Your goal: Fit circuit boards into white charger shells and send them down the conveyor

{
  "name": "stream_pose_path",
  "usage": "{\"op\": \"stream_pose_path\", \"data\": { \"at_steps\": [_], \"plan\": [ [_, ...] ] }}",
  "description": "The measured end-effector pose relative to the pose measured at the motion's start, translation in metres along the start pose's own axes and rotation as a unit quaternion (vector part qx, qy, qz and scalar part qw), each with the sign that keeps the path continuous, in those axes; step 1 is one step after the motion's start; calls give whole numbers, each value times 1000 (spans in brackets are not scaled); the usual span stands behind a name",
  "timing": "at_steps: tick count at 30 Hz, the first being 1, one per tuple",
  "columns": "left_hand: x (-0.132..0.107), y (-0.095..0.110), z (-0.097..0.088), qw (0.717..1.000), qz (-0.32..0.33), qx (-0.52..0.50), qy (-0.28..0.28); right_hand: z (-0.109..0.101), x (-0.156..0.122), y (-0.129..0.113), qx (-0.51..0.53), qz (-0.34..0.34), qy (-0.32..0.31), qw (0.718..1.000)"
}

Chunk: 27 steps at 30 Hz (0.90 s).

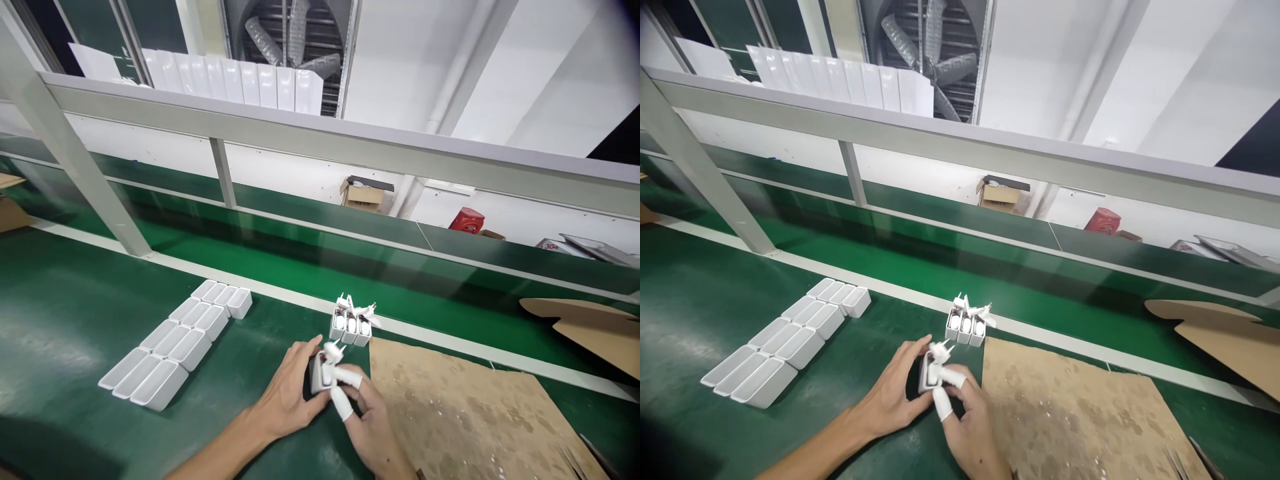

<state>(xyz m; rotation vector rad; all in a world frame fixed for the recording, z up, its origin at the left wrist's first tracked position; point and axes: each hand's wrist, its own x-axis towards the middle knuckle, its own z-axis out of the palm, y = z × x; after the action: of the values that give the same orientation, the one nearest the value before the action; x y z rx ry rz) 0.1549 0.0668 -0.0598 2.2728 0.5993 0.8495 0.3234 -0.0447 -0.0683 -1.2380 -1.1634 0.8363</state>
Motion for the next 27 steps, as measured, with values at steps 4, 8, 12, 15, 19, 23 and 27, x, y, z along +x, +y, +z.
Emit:
{"op": "stream_pose_path", "data": {
  "at_steps": [4, 8, 12, 15, 19, 23, 27],
  "plan": [
    [4, -10, -1, 991, -129, -30, 20, -8, 3, 7, -72, -16, 38, 997],
    [25, -31, -9, 979, -184, -25, 78, -35, 23, 29, -78, 29, 203, 976],
    [63, -48, -15, 978, -192, -44, 68, -57, 46, 49, -30, 36, 244, 969],
    [84, -48, -7, 979, -185, -70, 37, -56, 53, 57, -9, 19, 218, 976],
    [82, -40, 16, 979, -168, -94, 66, -49, 52, 60, 16, 1, 167, 986],
    [65, -31, 26, 970, -172, -76, 154, -48, 45, 53, 3, -15, 121, 993],
    [60, -24, 22, 965, -211, 17, 153, -45, 35, 37, -107, -17, 27, 994]
  ]
}}
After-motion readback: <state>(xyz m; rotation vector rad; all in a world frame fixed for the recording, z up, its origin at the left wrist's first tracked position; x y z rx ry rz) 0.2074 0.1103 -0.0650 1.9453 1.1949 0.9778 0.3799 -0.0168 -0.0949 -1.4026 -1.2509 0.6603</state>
